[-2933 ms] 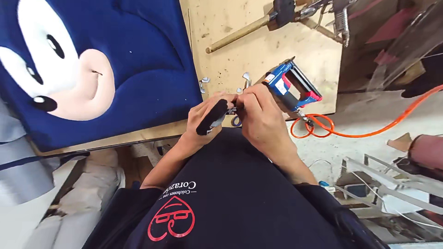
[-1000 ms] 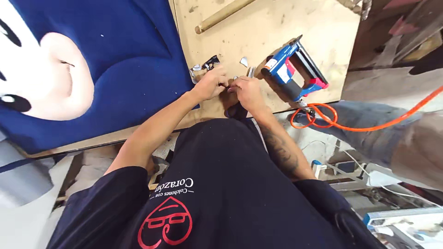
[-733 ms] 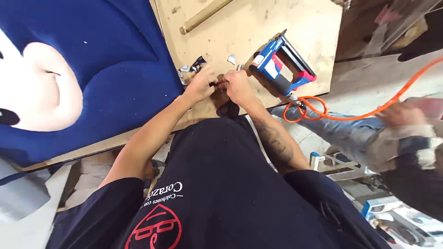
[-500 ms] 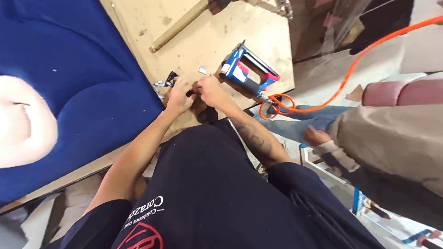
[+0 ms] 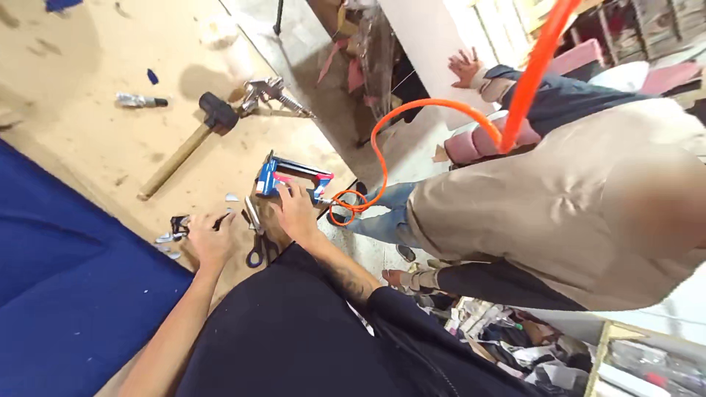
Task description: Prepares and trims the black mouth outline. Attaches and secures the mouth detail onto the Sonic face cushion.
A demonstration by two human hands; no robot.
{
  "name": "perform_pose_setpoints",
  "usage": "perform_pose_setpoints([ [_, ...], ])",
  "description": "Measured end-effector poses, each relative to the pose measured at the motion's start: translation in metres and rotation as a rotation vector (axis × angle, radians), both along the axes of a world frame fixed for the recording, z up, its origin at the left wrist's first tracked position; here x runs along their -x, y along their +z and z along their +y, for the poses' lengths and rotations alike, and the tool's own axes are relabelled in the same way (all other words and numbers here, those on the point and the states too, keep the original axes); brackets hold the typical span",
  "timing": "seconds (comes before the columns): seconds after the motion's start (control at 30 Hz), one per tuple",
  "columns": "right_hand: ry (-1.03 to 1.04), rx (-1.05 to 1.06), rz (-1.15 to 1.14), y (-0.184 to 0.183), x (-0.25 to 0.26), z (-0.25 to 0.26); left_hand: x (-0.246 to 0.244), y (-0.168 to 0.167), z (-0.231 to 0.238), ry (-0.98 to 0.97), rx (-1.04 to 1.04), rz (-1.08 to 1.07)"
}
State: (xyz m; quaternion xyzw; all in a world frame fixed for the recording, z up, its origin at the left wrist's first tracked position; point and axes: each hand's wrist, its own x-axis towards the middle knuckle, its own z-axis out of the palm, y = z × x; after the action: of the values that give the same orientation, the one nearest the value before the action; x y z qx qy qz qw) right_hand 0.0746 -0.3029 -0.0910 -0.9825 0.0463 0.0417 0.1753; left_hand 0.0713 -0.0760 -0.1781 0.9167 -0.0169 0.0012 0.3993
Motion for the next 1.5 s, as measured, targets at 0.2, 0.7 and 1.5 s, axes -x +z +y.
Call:
perform_pose_setpoints([
  [0.2,-0.056,-0.014,0.125,-0.013,-0.011,-0.038,-0.037,0.022,-0.005,0.023,-0.046,0.061],
  [0.7,0.153,-0.237,0.175,0.048,0.048,0.020,-0.048,0.002,0.013,-0.040,0.118,0.120],
  [1.5,0.096,-0.170,0.190,0.028,-0.013,0.071,-0.044,-0.001,0.017,0.015,0.333,0.104],
])
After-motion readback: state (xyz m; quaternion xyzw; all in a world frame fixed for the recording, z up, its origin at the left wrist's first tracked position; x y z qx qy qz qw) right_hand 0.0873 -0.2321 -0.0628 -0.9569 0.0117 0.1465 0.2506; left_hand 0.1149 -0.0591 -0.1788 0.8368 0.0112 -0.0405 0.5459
